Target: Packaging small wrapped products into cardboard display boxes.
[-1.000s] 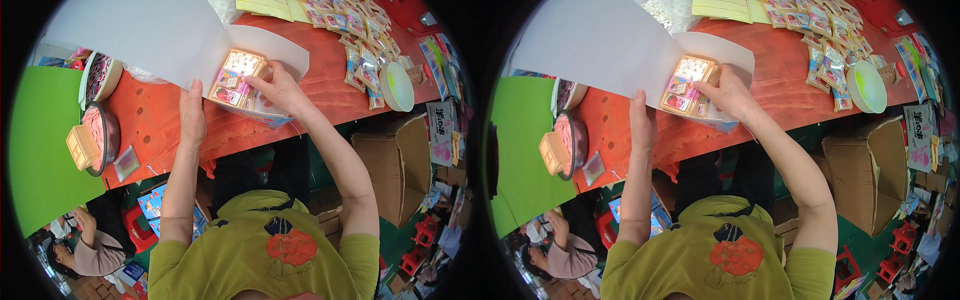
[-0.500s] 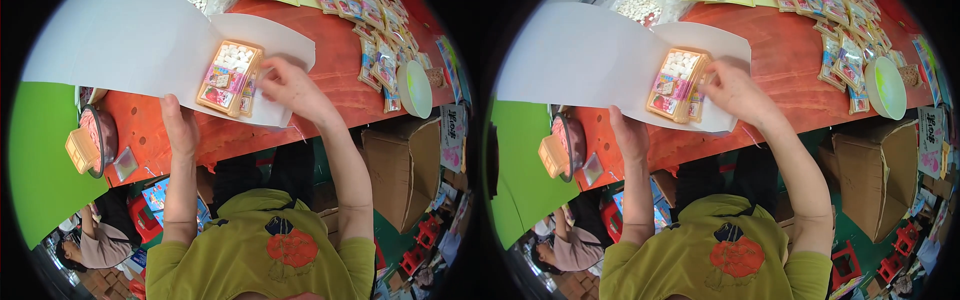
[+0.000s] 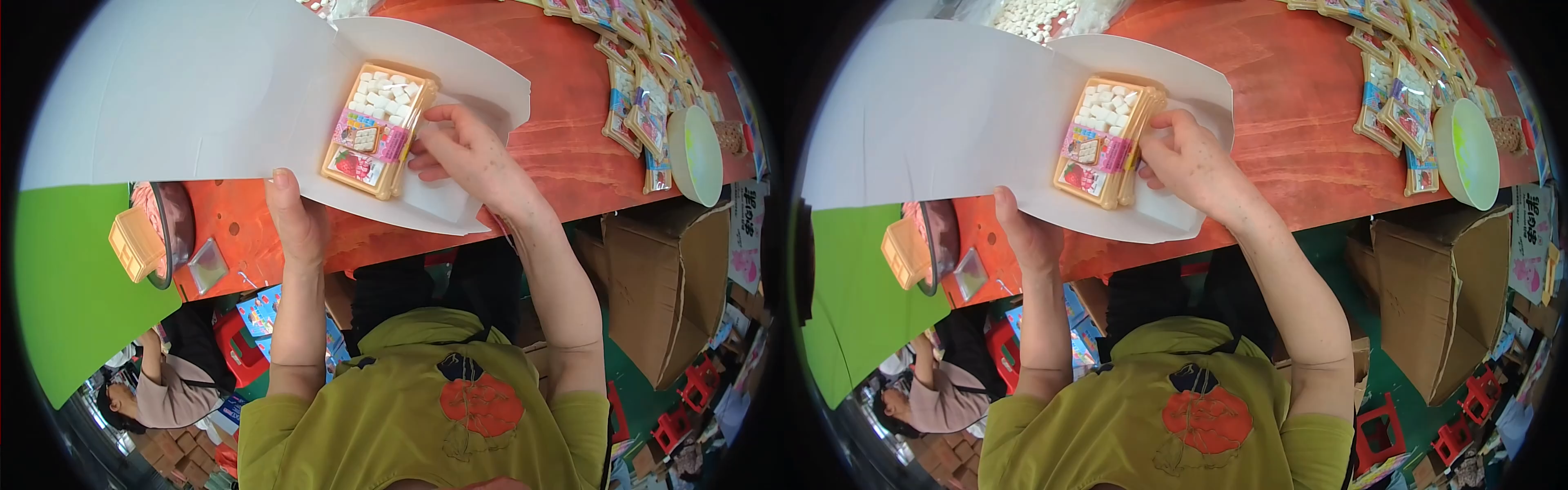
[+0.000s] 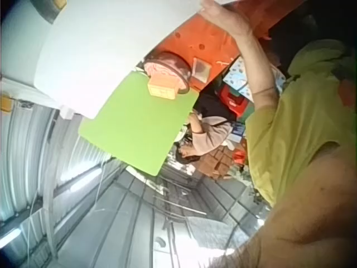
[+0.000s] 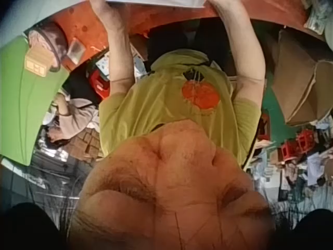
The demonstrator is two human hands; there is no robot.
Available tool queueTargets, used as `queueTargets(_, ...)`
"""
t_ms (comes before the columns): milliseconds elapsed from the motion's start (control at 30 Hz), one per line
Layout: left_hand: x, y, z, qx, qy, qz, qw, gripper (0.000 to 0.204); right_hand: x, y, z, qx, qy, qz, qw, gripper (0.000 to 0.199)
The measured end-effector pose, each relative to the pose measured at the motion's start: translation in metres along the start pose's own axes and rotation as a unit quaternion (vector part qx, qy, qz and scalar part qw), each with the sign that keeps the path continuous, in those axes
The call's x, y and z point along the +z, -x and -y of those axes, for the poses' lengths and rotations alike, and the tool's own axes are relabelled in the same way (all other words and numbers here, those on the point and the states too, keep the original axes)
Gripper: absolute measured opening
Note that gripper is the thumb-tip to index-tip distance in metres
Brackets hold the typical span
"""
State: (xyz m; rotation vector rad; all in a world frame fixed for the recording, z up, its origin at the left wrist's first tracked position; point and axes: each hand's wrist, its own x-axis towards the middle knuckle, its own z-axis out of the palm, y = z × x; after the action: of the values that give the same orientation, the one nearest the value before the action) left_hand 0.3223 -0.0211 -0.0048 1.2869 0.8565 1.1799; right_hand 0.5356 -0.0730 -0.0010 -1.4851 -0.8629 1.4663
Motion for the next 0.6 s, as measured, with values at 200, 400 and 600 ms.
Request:
queueTargets(200, 0.004, -0.006, 0.004, -0.016, 0.014, 0.007, 1.0, 0.08, 0.001, -0.011, 0.001, -0.027, 0.058, -0.02, 0.998, 0.043)
queueTargets(400, 0.012, -0.003, -0.004, 0.01, 0.02, -0.037, 0.999, 0.062, 0.001, 0.006, -0.005, -0.087, 0.163, -0.069, 0.98, 0.032)
queueTargets(600, 0.028, 0.005, -0.026, 0.107, 0.013, -0.073, 0.992, 0.059, -0.037, 0.058, 0.0, -0.174, -0.015, -0.058, 0.983, 0.024)
